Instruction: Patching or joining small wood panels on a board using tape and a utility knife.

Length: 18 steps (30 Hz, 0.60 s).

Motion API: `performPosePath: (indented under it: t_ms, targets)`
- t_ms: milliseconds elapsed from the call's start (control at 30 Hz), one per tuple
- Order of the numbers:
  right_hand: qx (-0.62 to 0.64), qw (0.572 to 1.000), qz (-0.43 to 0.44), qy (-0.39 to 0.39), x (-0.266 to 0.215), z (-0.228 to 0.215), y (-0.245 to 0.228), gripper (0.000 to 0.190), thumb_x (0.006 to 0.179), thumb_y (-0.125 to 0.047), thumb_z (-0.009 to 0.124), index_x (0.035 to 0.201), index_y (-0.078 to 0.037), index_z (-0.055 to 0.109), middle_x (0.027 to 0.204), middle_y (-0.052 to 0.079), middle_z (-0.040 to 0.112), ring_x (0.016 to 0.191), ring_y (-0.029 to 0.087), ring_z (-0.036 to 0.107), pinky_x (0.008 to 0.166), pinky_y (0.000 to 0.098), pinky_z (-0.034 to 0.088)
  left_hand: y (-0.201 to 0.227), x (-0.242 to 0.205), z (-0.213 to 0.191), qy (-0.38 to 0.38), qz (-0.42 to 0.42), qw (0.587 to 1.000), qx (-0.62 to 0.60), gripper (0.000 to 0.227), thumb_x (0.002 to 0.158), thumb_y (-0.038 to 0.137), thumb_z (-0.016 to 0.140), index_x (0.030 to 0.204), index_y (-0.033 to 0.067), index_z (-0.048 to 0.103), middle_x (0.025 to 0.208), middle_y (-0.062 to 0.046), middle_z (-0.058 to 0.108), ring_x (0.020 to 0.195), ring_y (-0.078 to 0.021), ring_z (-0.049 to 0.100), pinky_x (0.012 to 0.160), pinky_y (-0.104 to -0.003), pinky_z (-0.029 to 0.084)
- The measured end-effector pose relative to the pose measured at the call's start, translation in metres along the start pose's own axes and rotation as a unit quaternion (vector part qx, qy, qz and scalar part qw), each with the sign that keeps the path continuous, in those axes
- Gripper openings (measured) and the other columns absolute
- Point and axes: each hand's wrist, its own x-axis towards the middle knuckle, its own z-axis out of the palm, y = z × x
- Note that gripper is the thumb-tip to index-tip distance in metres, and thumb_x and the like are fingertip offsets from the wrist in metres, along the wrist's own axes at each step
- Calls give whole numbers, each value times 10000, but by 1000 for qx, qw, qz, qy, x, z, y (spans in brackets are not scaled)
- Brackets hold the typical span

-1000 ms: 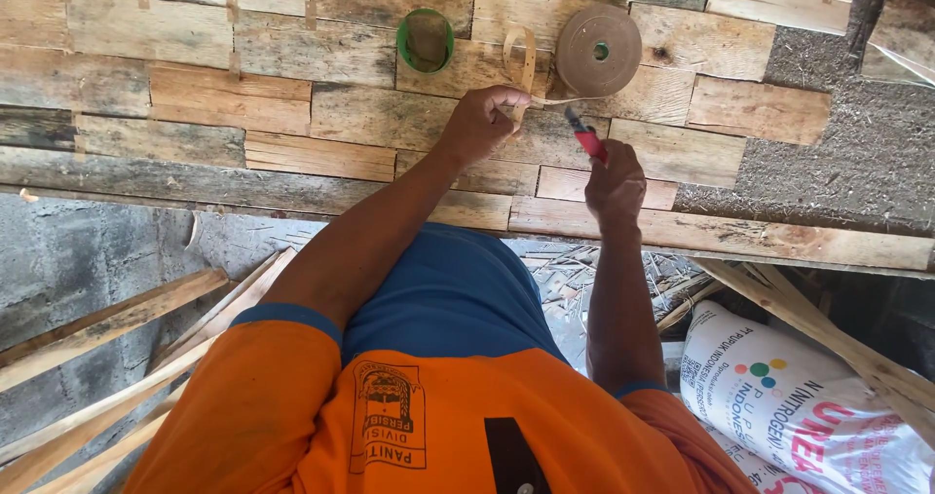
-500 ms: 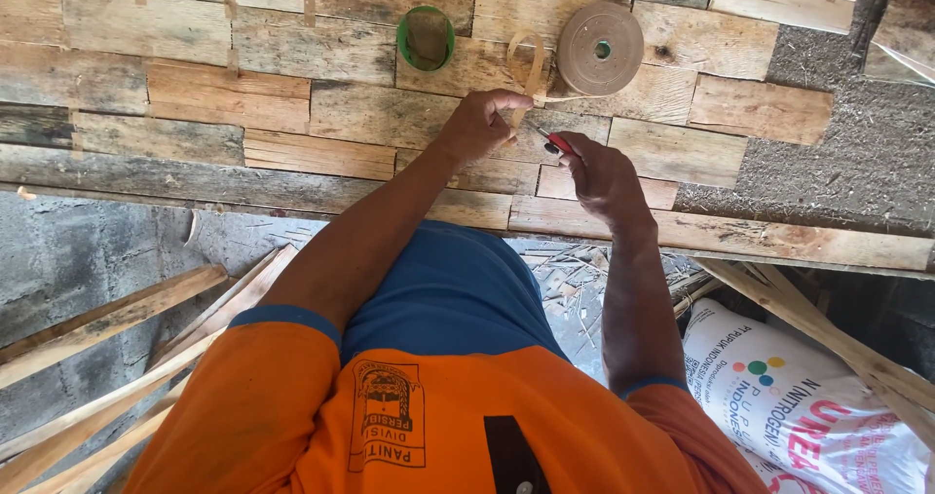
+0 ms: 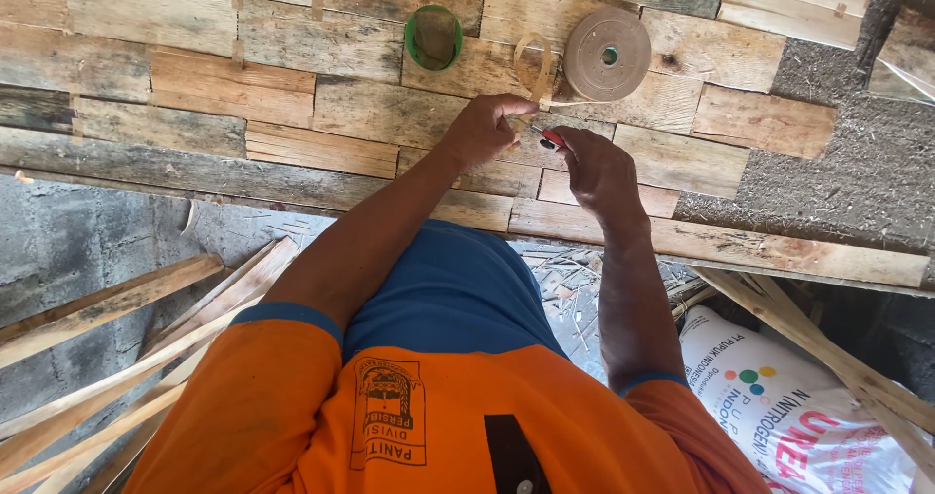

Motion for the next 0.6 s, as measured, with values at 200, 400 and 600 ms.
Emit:
performPosePath:
  t_ms: [200, 400, 600]
  targets:
    - [5, 1000, -2, -3, 1, 0, 3, 320, 957, -66, 680, 1272, -124, 665, 1001, 85, 736, 897, 295, 717, 744, 414, 567, 3, 1, 3, 20, -8, 999, 38, 519, 844, -1, 664, 1359, 60, 691, 1057, -121, 819, 639, -42, 612, 621, -218, 522]
    - [-53, 998, -15, -3, 3, 13, 9, 271, 990, -110, 680, 1261, -110, 676, 937, 106, 704, 825, 316, 693, 697, 442, 546, 3, 1, 8, 43, -10, 999, 27, 517, 828, -43, 615, 1330, 64, 675, 1313, -101, 724, 600, -39, 606, 590, -227, 549]
    - [-97, 995, 12, -22, 9, 33, 10, 241, 968, -198, 714, 1203, -146, 699, 898, 115, 681, 828, 342, 676, 689, 475, 528, 26, -6, 12, 29, 63, 995, 70, 606, 828, -66, 657, 1413, 88, 613, 1373, -131, 692, 660, -79, 612, 646, -243, 568]
